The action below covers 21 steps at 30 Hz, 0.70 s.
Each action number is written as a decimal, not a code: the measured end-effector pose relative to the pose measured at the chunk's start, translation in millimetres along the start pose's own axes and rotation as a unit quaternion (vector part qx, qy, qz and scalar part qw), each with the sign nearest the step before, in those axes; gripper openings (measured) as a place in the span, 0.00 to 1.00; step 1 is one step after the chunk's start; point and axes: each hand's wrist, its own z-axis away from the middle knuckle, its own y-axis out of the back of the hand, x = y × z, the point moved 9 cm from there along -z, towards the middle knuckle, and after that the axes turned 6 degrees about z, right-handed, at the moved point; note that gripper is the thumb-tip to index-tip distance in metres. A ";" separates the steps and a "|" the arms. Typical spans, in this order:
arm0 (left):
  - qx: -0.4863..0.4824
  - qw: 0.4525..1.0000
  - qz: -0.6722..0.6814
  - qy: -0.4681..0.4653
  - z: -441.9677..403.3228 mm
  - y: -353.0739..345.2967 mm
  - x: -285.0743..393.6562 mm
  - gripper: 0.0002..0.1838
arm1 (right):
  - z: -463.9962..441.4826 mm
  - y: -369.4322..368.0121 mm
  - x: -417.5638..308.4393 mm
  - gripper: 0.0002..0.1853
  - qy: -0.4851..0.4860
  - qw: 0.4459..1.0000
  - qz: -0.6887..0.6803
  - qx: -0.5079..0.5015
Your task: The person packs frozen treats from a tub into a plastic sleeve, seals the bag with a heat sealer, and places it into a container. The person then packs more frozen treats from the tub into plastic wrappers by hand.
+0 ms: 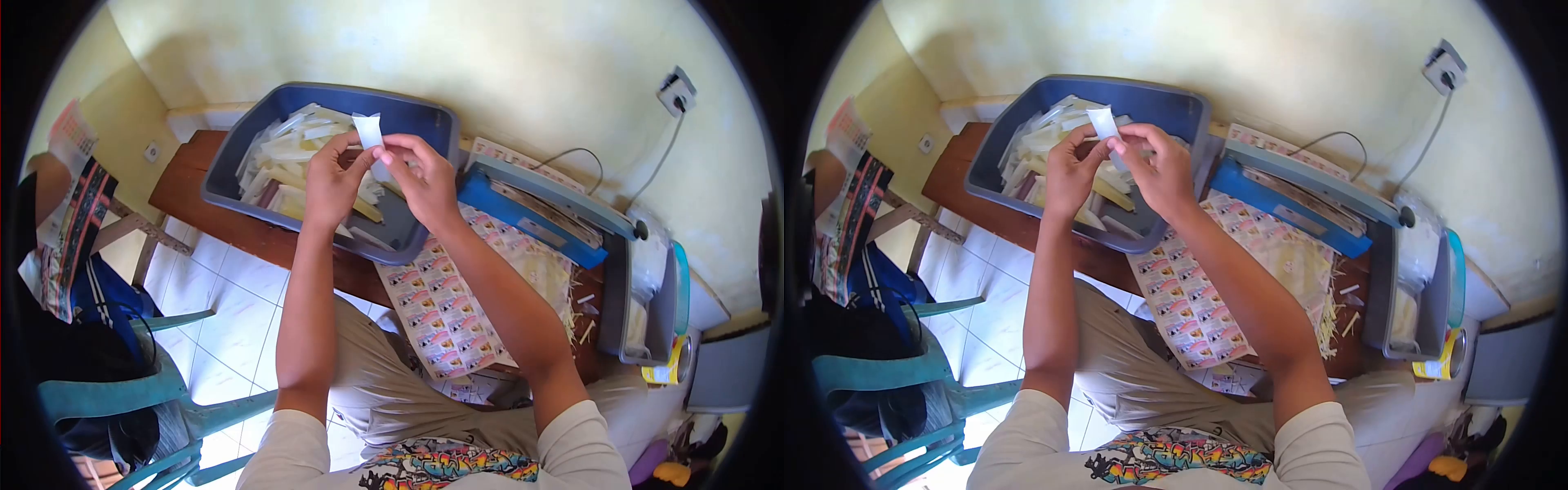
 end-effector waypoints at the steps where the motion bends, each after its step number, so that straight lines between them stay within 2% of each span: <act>1: -0.018 0.994 0.109 0.027 6.3 -14.3 3.1 0.11 | 14.7 12.8 -0.6 0.17 -0.016 0.999 -0.041 -0.029; 2: -0.038 0.992 0.111 0.047 13.2 -28.8 8.1 0.11 | 28.8 28.0 -1.9 0.18 -0.023 0.997 -0.065 -0.044; 5: -0.080 0.981 0.157 0.082 37.5 -85.6 18.7 0.12 | 69.7 83.4 -18.8 0.20 -0.016 0.999 -0.048 -0.006; 7: -0.128 0.975 0.167 0.068 51.4 -130.2 19.5 0.11 | 90.9 119.5 -30.0 0.22 -0.022 0.997 -0.073 -0.001; 9: -0.174 0.961 0.197 0.088 72.8 -172.3 18.3 0.09 | 109.5 157.3 -28.1 0.22 -0.058 0.997 -0.024 0.034; 11: -0.211 0.954 0.191 0.093 95.8 -205.5 7.5 0.10 | 129.5 190.1 -35.7 0.22 -0.045 0.998 -0.019 0.045; 13: -0.245 0.946 0.187 0.098 115.2 -225.9 5.4 0.11 | 155.5 216.6 -32.1 0.23 -0.113 0.992 0.048 0.021; 15: -0.320 0.918 0.186 0.144 141.8 -248.1 1.3 0.21 | 184.9 243.6 -32.1 0.21 -0.110 0.988 0.099 0.036; 16: -0.361 0.924 0.095 0.086 153.4 -251.8 2.9 0.32 | 199.7 256.7 -31.7 0.19 -0.116 0.983 0.139 0.041; 17: -0.361 0.924 0.095 0.084 163.8 -253.3 -0.5 0.32 | 213.4 268.4 -31.6 0.18 -0.124 0.975 0.178 0.046; 19: -0.382 0.912 -0.132 -0.073 188.1 -260.8 11.7 0.38 | 236.8 286.4 -38.8 0.17 -0.138 0.966 0.210 0.057; 21: -0.378 0.905 -0.167 -0.102 207.5 -265.1 -1.7 0.34 | 259.4 298.6 -43.1 0.16 -0.155 0.956 0.237 0.071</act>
